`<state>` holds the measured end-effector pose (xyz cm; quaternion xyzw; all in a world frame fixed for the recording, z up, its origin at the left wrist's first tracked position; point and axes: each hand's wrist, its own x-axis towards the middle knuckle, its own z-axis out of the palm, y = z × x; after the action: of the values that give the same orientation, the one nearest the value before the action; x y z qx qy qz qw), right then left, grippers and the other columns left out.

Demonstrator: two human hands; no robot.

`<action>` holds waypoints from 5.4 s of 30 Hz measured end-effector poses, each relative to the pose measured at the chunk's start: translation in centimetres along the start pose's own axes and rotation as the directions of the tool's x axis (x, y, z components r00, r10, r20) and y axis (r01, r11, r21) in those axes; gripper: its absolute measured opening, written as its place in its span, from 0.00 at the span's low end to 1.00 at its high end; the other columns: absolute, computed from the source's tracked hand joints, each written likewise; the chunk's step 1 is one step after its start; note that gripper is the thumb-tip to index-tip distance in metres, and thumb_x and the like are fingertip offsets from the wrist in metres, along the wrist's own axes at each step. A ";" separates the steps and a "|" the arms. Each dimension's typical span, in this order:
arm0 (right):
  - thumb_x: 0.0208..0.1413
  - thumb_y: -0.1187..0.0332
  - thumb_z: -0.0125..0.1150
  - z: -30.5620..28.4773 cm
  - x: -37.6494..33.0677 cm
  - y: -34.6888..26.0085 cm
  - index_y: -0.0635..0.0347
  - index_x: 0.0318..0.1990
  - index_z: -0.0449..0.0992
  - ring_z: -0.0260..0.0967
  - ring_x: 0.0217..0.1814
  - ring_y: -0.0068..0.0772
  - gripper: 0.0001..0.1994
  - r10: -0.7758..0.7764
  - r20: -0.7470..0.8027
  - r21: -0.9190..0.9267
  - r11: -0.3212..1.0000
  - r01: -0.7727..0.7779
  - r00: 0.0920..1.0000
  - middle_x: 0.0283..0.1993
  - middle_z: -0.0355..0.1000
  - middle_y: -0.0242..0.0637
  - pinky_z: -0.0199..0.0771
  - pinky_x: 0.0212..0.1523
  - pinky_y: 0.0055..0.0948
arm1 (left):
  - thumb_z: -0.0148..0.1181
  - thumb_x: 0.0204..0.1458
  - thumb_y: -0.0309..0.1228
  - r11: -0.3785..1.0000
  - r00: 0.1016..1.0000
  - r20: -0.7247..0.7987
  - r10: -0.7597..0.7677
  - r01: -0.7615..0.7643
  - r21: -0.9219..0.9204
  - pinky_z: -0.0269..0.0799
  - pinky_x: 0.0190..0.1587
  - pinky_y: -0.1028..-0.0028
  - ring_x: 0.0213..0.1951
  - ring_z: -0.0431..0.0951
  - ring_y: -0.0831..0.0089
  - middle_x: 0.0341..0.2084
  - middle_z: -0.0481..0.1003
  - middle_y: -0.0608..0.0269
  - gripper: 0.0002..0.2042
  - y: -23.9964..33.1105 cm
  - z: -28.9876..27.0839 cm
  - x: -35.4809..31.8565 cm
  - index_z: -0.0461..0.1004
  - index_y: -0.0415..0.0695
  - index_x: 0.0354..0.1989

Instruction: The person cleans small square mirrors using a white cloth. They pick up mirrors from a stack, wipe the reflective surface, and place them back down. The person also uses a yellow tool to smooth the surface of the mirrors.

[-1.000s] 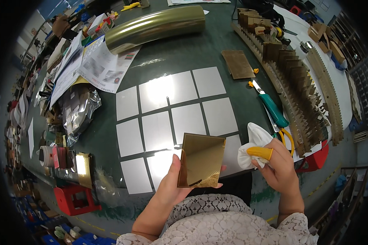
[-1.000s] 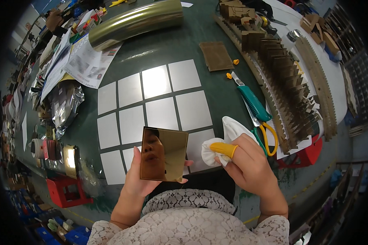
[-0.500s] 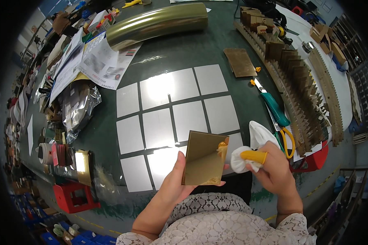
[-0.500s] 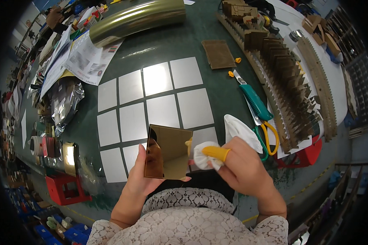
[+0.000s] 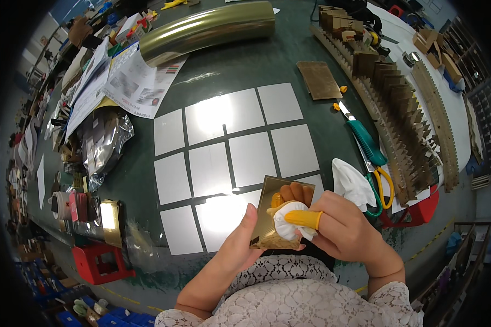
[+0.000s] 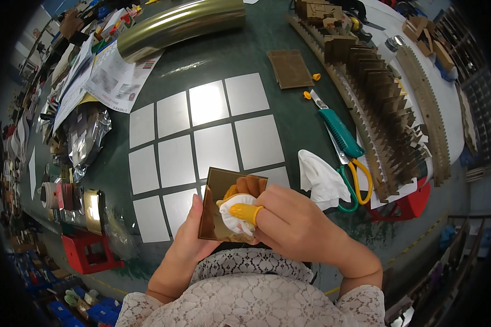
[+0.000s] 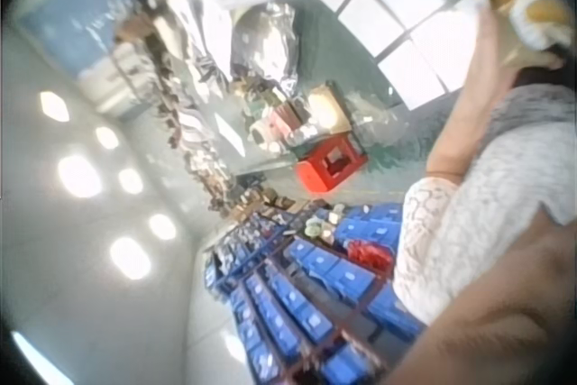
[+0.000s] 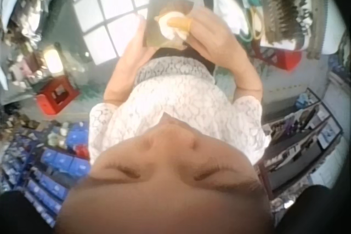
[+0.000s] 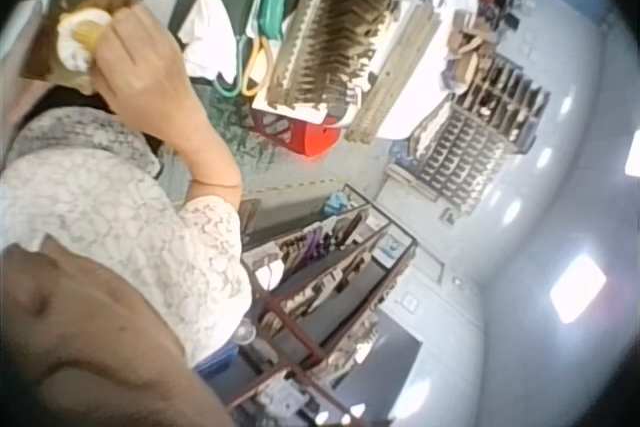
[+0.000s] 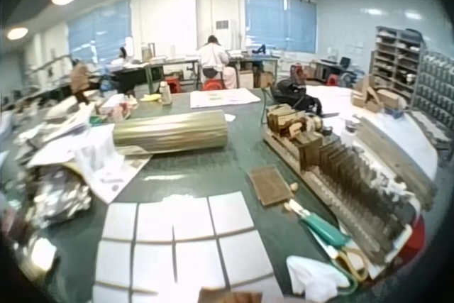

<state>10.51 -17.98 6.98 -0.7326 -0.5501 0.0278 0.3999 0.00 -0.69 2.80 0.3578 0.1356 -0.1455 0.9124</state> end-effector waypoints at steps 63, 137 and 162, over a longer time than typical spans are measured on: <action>0.38 0.82 0.64 -1.4 -2.5 2.1 0.67 0.29 0.70 0.64 0.29 0.47 0.10 0.106 -0.105 -0.120 0.986 -0.119 0.989 0.30 0.66 0.44 0.66 0.30 0.37 | 0.19 0.62 0.58 0.998 0.995 0.096 -0.006 0.012 -0.063 0.70 0.56 0.48 0.61 0.65 0.53 0.61 0.60 0.44 0.37 0.3 -0.3 -0.6 0.47 0.39 0.68; 0.48 0.78 0.65 -1.7 -0.3 2.0 0.66 0.33 0.74 0.67 0.35 0.43 0.06 0.227 -0.424 -0.169 0.931 -0.322 0.877 0.34 0.71 0.42 0.64 0.38 0.34 | 0.25 0.56 0.69 0.881 0.967 0.250 0.052 0.073 -0.468 0.74 0.42 0.50 0.47 0.74 0.44 0.55 0.63 0.30 0.43 -1.4 -3.5 0.3 0.49 0.44 0.69; 0.43 0.77 0.64 -0.8 -3.8 5.9 0.60 0.33 0.73 0.63 0.40 0.41 0.09 0.362 -0.240 -0.564 0.703 -0.433 0.901 0.33 0.64 0.36 0.61 0.41 0.38 | 0.31 0.58 0.65 0.966 0.976 0.218 -0.007 0.063 -0.249 0.71 0.50 0.52 0.52 0.72 0.46 0.59 0.61 0.34 0.41 -1.2 -2.3 0.4 0.47 0.43 0.69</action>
<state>14.02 -22.05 2.34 -0.9227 -0.3353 -0.1043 0.1590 -0.37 -0.02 0.31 0.2172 0.0597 -0.1811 0.9573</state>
